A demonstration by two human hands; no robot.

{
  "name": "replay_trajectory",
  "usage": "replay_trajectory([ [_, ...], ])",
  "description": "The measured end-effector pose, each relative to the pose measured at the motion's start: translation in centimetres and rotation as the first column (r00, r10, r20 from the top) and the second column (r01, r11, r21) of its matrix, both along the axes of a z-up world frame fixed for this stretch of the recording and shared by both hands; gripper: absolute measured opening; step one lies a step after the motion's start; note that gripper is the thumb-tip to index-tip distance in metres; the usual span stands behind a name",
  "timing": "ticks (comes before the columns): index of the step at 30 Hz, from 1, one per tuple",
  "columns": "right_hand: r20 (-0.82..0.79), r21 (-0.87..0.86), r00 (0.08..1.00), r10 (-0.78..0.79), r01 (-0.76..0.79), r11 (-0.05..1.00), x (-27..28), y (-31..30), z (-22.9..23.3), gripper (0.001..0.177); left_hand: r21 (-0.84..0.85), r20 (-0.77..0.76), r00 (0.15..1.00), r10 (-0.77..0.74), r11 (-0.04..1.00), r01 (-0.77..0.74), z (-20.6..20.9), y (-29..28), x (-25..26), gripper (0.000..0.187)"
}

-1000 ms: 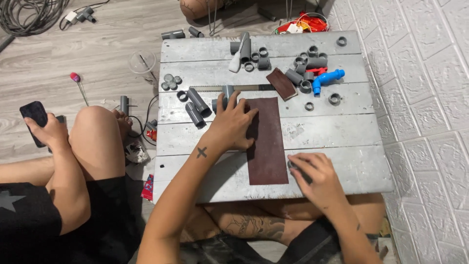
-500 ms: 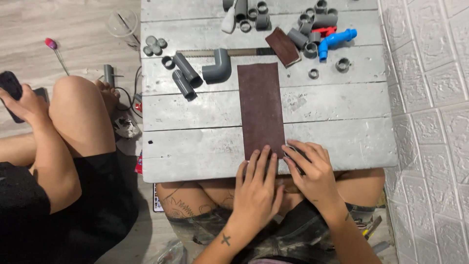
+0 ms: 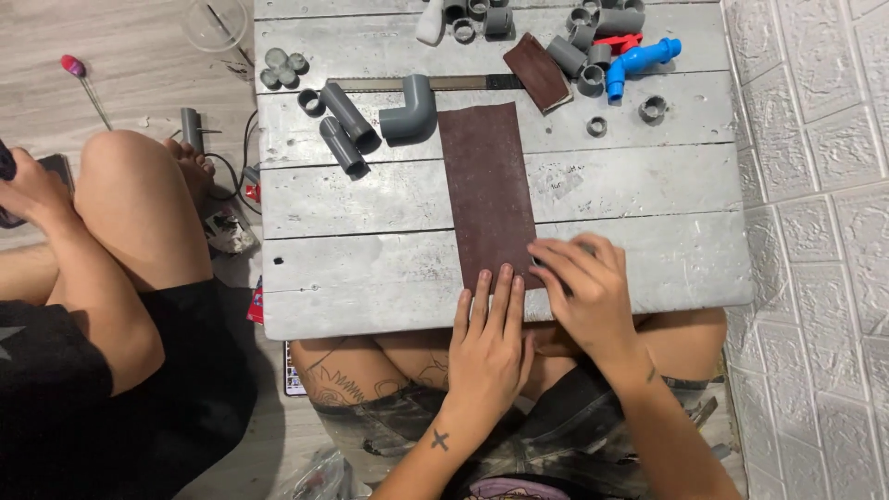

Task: Sanding the edges of PVC pipe fittings on a piece of sandpaper to smooth them for assembly.

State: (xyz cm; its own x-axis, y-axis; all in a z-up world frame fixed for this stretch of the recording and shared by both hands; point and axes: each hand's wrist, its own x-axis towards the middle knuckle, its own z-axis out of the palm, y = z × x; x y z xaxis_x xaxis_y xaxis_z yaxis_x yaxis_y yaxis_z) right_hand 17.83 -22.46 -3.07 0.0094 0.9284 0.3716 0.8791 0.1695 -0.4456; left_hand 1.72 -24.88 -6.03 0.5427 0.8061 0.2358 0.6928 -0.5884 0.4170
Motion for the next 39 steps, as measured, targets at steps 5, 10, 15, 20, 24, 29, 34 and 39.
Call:
replay_trajectory([
  [5,0.055,0.041,0.998,0.02,-0.023,0.999,0.5,3.9,-0.6,0.026,0.002,0.019,1.0,-0.012,1.0,0.012,0.1,-0.2,0.0,0.072],
  [10,0.092,0.088,0.995,0.033,-0.042,0.995,1.2,8.4,-1.6,0.023,0.012,0.005,1.0,-0.011,1.0,0.011,0.1,-0.3,0.0,0.077],
  [15,0.16,0.084,0.987,0.014,-0.028,0.996,3.3,14.1,-5.5,0.021,0.154,-0.009,0.999,0.049,0.987,-0.047,-0.9,-0.6,0.3,0.079],
  [20,0.097,0.039,0.995,0.014,-0.018,0.999,2.1,13.6,-1.9,0.019,0.168,-0.015,0.999,0.044,0.985,-0.041,-0.4,-0.9,0.2,0.076],
  [24,0.106,-0.007,0.988,0.116,-0.115,0.993,1.2,8.1,-1.8,0.018,0.153,-0.035,0.999,0.027,0.988,-0.021,-0.3,-1.4,0.1,0.071],
  [29,-0.011,-0.036,0.994,0.109,-0.11,0.993,0.4,1.2,-2.4,0.021,0.156,-0.05,0.998,0.028,0.988,-0.02,-0.3,-1.8,0.5,0.07],
  [34,-0.11,-0.016,0.991,0.076,-0.078,0.997,-0.5,0.6,-2.2,0.026,0.186,-0.096,0.994,0.057,0.982,-0.038,-0.2,-2.0,1.1,0.07],
  [39,-0.033,0.017,0.992,0.121,-0.12,0.993,-1.0,2.7,-3.0,0.027,0.114,-0.079,0.997,0.026,0.993,-0.016,-0.2,-1.9,1.1,0.062],
])
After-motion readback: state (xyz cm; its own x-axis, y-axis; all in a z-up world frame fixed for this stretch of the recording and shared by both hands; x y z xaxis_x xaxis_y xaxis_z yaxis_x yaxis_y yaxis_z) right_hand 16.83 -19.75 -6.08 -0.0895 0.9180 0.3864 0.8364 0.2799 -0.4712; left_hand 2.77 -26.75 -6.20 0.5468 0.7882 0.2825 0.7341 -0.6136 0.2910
